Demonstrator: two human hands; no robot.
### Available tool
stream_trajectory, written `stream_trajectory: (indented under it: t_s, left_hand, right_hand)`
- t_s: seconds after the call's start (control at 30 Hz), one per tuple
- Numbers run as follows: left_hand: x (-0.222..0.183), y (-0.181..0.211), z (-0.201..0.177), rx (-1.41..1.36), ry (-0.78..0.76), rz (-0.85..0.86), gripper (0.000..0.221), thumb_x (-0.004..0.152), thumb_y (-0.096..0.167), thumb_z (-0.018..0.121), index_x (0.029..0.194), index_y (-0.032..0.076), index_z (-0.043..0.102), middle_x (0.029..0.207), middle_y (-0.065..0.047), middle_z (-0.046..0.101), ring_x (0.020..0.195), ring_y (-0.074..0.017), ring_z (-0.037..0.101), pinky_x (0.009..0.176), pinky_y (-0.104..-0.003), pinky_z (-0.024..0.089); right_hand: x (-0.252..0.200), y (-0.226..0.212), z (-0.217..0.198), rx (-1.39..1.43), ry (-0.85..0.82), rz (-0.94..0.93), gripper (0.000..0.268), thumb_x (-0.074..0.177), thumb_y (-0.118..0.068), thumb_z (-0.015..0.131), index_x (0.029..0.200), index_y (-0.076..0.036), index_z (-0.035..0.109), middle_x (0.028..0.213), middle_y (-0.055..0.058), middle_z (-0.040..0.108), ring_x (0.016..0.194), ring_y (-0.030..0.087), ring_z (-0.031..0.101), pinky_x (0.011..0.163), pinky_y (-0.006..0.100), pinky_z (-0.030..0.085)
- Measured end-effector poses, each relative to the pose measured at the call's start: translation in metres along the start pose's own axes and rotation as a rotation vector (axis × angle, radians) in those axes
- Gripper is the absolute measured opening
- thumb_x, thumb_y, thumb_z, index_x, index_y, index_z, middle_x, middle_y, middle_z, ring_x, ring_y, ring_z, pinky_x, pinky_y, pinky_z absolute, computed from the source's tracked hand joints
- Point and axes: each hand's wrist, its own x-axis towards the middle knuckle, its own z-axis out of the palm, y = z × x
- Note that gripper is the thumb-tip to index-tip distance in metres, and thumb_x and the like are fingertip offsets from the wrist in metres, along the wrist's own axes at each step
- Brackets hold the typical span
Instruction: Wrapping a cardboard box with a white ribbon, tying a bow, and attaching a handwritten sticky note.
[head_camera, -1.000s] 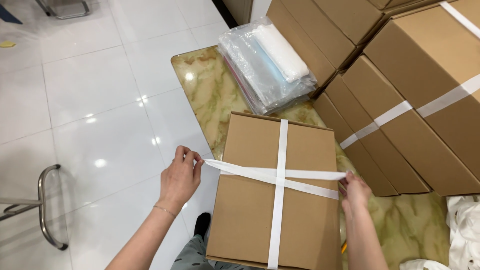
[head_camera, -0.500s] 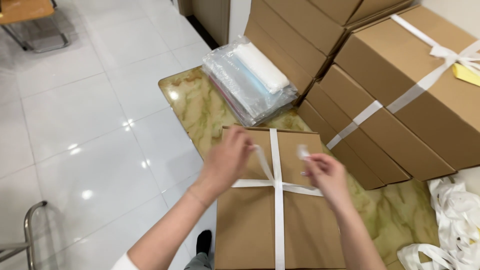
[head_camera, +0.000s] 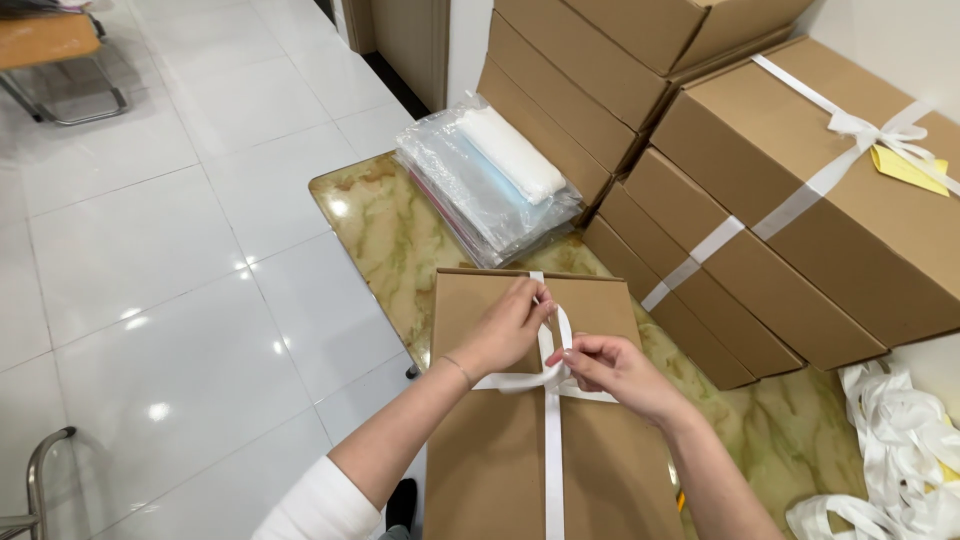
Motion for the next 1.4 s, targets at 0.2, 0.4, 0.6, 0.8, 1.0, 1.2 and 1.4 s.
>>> stream_trajectory:
  t_s: [0.2,0.4,0.6,0.8,1.0,1.2,1.4]
  left_hand:
    - [-0.017,-0.050,0.062,-0.844,-0.388,-0.432,0.032,0.116,0.039,0.041,0.122,0.012,0.057,0.096,-0.002,0.065,0.084,-0.0114,0.068,0.080,-0.022,0.051]
    - [-0.017,-0.014,0.025,-0.667,-0.485,-0.401,0.039,0.115,0.039,0.042,0.103,0.011,0.067,0.077,-0.006,0.073,0.065,-0.0180,0.075,0.077,-0.026,0.050]
    - [-0.012,0.044,0.011,-0.370,-0.571,-0.598,0.094,0.102,0.078,0.025,0.115,-0.002,0.074,0.123,-0.026,0.072,0.124,-0.0376,0.066,0.111,-0.049,0.046]
    - [-0.010,-0.046,0.067,-0.888,-0.189,-0.697,0.028,0.097,0.032,0.073,0.110,0.007,0.076,0.093,-0.008,0.079,0.083,-0.0204,0.080,0.083,-0.033,0.064]
    - [-0.048,-0.082,0.040,-1.013,0.271,-0.882,0.032,0.111,0.030,0.044,0.127,0.005,0.055,0.109,-0.021,0.080,0.086,-0.0263,0.081,0.075,-0.040,0.067]
    - [-0.112,-0.079,-0.017,-1.039,0.479,-1.021,0.021,0.110,0.030,0.053,0.101,0.011,0.049,0.106,-0.024,0.081,0.076,-0.0225,0.069,0.077,-0.037,0.064]
    - [-0.137,-0.066,-0.049,-0.923,0.505,-1.082,0.028,0.112,0.032,0.048,0.094,0.011,0.051,0.104,-0.021,0.082,0.085,-0.0240,0.072,0.081,-0.037,0.060]
  right_hand:
    - [0.006,-0.012,-0.010,-0.092,0.078,0.014,0.023,0.098,-0.007,0.079,0.078,0.001,0.072,0.071,0.002,0.053,0.058,0.006,0.044,0.052,0.021,0.039]
    - [0.000,-0.057,-0.008,-0.938,-0.292,0.034,0.025,0.088,-0.021,0.084,0.069,-0.005,0.084,0.063,0.004,0.054,0.060,0.015,0.048,0.059,0.033,0.046]
    - [0.003,-0.017,0.005,-1.495,-0.053,-0.299,0.022,0.096,-0.016,0.064,0.076,-0.019,0.071,0.080,-0.006,0.064,0.085,0.016,0.069,0.071,0.026,0.058]
    - [-0.004,0.001,-0.007,-1.398,0.004,-0.446,0.013,0.095,-0.014,0.066,0.098,-0.019,0.078,0.098,-0.003,0.069,0.098,0.018,0.069,0.080,0.028,0.061]
    - [-0.025,0.045,-0.061,-1.068,0.207,-0.367,0.025,0.083,-0.006,0.077,0.097,-0.023,0.088,0.129,0.007,0.064,0.115,0.031,0.070,0.102,0.043,0.056]
    - [-0.058,0.136,-0.131,-1.020,0.375,-0.143,0.024,0.090,-0.013,0.073,0.102,-0.024,0.091,0.126,0.000,0.061,0.108,0.016,0.065,0.100,0.035,0.054]
    - [-0.065,0.162,-0.144,-1.110,0.494,-0.252,0.019,0.089,-0.020,0.078,0.100,-0.031,0.089,0.122,0.000,0.059,0.098,0.019,0.061,0.097,0.038,0.052]
